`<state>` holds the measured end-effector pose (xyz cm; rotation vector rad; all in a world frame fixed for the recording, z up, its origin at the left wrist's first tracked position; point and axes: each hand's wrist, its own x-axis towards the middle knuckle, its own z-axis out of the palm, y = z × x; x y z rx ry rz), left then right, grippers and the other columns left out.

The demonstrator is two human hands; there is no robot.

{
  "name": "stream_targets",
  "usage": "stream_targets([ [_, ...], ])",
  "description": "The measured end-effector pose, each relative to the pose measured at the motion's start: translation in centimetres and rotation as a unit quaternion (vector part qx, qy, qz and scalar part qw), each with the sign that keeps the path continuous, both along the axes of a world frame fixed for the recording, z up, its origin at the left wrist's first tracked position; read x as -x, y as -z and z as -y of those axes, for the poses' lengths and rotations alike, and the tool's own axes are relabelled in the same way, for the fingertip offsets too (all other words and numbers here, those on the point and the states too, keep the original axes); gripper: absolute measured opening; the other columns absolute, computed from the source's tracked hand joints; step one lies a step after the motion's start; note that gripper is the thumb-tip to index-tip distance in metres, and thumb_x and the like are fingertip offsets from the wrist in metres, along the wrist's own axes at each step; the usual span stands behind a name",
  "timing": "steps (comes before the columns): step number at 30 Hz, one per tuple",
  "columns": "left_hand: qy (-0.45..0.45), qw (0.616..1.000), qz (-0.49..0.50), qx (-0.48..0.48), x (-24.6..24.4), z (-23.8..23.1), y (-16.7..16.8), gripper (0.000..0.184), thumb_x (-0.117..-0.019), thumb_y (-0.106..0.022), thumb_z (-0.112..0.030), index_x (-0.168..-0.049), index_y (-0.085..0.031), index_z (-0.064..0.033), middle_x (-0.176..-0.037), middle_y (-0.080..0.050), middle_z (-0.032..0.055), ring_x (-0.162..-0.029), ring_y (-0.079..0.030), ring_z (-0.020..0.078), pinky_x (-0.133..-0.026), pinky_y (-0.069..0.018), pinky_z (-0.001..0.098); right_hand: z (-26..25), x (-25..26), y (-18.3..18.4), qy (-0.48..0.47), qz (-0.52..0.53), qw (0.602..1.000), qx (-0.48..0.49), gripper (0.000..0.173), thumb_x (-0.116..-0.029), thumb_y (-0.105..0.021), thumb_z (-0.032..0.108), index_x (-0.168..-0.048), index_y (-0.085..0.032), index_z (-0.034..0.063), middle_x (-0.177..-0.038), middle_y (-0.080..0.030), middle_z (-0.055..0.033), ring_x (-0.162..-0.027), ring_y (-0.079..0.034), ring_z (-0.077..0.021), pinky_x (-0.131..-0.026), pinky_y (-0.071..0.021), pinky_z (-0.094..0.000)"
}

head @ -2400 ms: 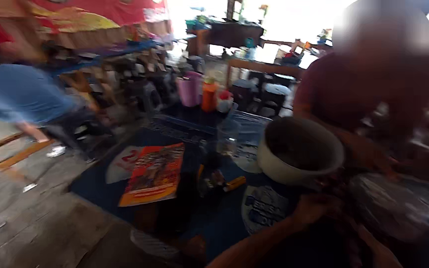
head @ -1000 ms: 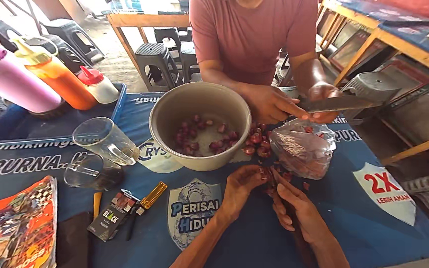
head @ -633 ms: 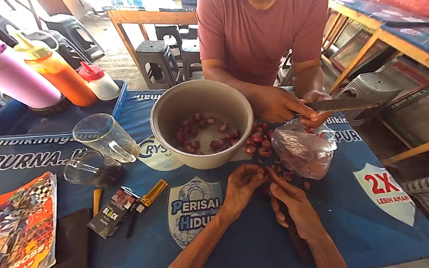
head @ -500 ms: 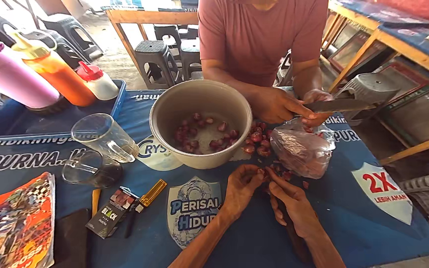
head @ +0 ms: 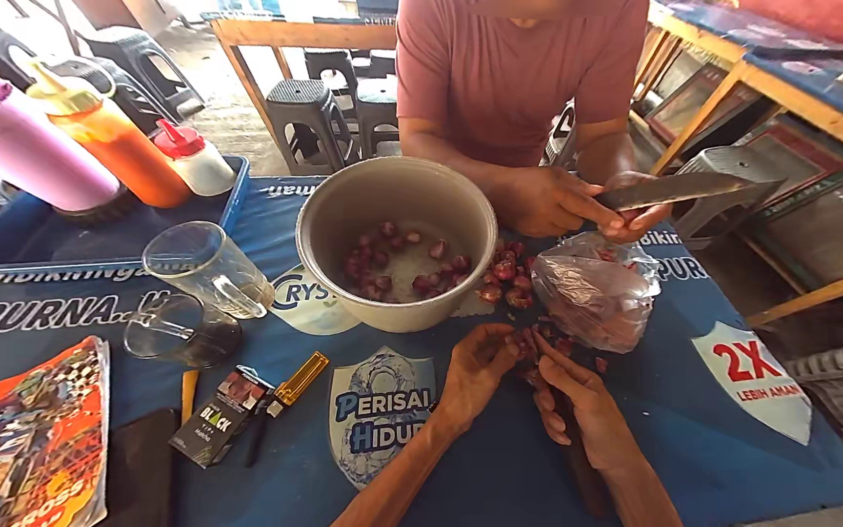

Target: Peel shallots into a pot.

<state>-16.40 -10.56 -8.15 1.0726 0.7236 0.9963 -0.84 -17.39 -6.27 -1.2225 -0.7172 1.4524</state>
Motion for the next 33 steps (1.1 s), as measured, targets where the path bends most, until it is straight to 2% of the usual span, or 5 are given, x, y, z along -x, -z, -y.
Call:
stream_targets([
  [12, -0.076, 0.996, 0.037, 0.034, -0.4, 0.3, 0.0, 0.019, -0.0918, -0.07, 0.002, -0.108, -0.063, 0.0073, -0.097, -0.073, 0.0108, -0.088, -0.073, 0.0169, -0.086, -0.0618, 0.0335, 0.3, 0.1, 0.2, -0.072, 0.036, 0.995, -0.058, 0.057, -0.1057, -0.044, 0.018, -0.161, -0.031, 0.0115, -0.075, -0.06, 0.0012, -0.043, -0.051, -0.0052, -0.036, -0.0459, -0.0188],
  [16, -0.081, 0.996, 0.026, 0.029, -0.4, 0.2, -0.1, 0.017, -0.0899, -0.071, 0.003, -0.104, -0.062, 0.0055, -0.093, -0.072, 0.0089, -0.084, -0.072, 0.0145, -0.083, -0.0616, 0.0308, 0.2, 0.4, 0.0, -0.055, 0.065, 0.995, -0.051, 0.055, -0.1053, -0.046, 0.015, -0.159, -0.035, 0.0095, -0.081, -0.063, -0.0005, -0.043, -0.05, -0.0056, -0.035, -0.0458, -0.0191],
  [23, -0.079, 0.997, 0.011, 0.01, -0.5, 0.3, -0.1, 0.018, -0.0882, -0.073, 0.004, -0.102, -0.062, 0.004, -0.09, -0.072, 0.0076, -0.082, -0.072, 0.0115, -0.079, -0.0608, 0.0271, 0.1, 0.6, -0.1, -0.022, 0.119, 0.991, -0.055, 0.048, -0.1048, -0.047, 0.012, -0.152, -0.048, 0.0043, -0.081, -0.065, -0.0001, -0.041, -0.048, -0.0042, -0.034, -0.0443, -0.0188],
  [28, -0.061, 0.998, 0.01, 0.002, -0.3, 0.2, 0.1, 0.018, -0.0902, -0.071, 0.003, -0.106, -0.061, 0.0051, -0.094, -0.072, 0.008, -0.085, -0.072, 0.0124, -0.081, -0.0608, 0.0281, 0.1, 0.0, -0.1, -0.009, 0.021, 1.0, -0.009, 0.049, -0.1063, -0.041, 0.015, -0.154, -0.043, 0.0054, -0.06, -0.054, 0.0022, -0.038, -0.047, -0.0044, -0.033, -0.0417, -0.0188],
  [33, -0.052, 0.998, 0.034, 0.013, -0.2, 0.0, 0.1, 0.019, -0.0921, -0.068, 0.004, -0.11, -0.061, 0.0074, -0.099, -0.072, 0.0114, -0.09, -0.073, 0.0181, -0.087, -0.0621, 0.0347, 0.2, -0.8, 0.0, -0.041, -0.062, 0.997, -0.001, 0.051, -0.1069, -0.039, 0.019, -0.157, -0.037, 0.0103, -0.062, -0.053, 0.0025, -0.04, -0.049, -0.004, -0.034, -0.0427, -0.018],
])
